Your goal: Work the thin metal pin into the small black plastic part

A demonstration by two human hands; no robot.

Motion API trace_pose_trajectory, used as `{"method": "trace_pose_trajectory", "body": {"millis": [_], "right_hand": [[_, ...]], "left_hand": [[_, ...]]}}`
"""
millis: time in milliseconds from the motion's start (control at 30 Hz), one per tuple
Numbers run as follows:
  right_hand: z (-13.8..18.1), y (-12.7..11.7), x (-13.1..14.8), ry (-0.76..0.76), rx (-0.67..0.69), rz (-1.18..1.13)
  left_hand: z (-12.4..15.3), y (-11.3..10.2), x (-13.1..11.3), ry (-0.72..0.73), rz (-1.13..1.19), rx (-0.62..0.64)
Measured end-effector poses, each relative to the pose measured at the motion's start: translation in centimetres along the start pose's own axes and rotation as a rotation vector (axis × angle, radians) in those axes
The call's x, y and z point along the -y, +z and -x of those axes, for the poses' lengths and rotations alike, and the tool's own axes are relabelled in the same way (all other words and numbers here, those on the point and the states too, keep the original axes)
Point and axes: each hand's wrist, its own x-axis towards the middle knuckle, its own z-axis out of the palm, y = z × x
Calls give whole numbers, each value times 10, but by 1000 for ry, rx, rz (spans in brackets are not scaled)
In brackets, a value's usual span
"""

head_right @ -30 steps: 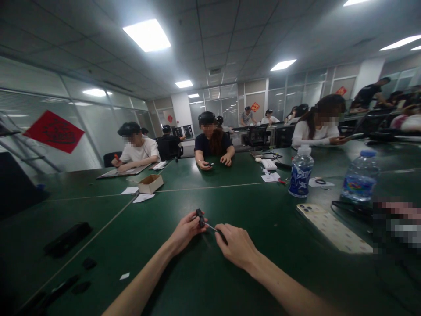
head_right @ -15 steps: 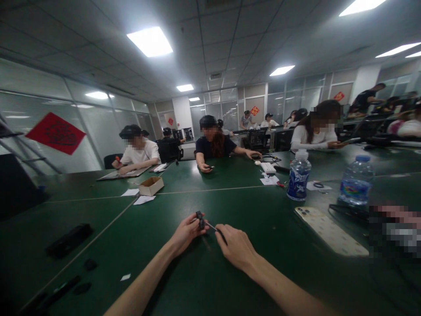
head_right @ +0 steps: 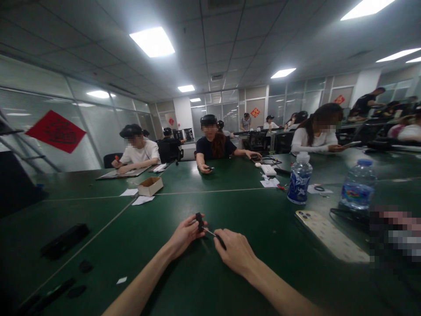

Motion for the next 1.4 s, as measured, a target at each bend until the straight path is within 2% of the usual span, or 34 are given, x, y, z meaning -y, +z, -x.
{"method": "trace_pose_trajectory", "body": {"millis": [267,600,800,1400], "right_hand": [[-1,6,-2,-24,-52,4],[-1,12,-5,-22,-82,4],[0,8,-2,-7,-81,-10],[1,4,0,-18,-86,48]], "left_hand": [[-5,-8,7,62,-52,56],[-1,-5,5,74,-73,29],[2,2,-2,43,-57,-9],[-2,0,1,34,-49,37]]}}
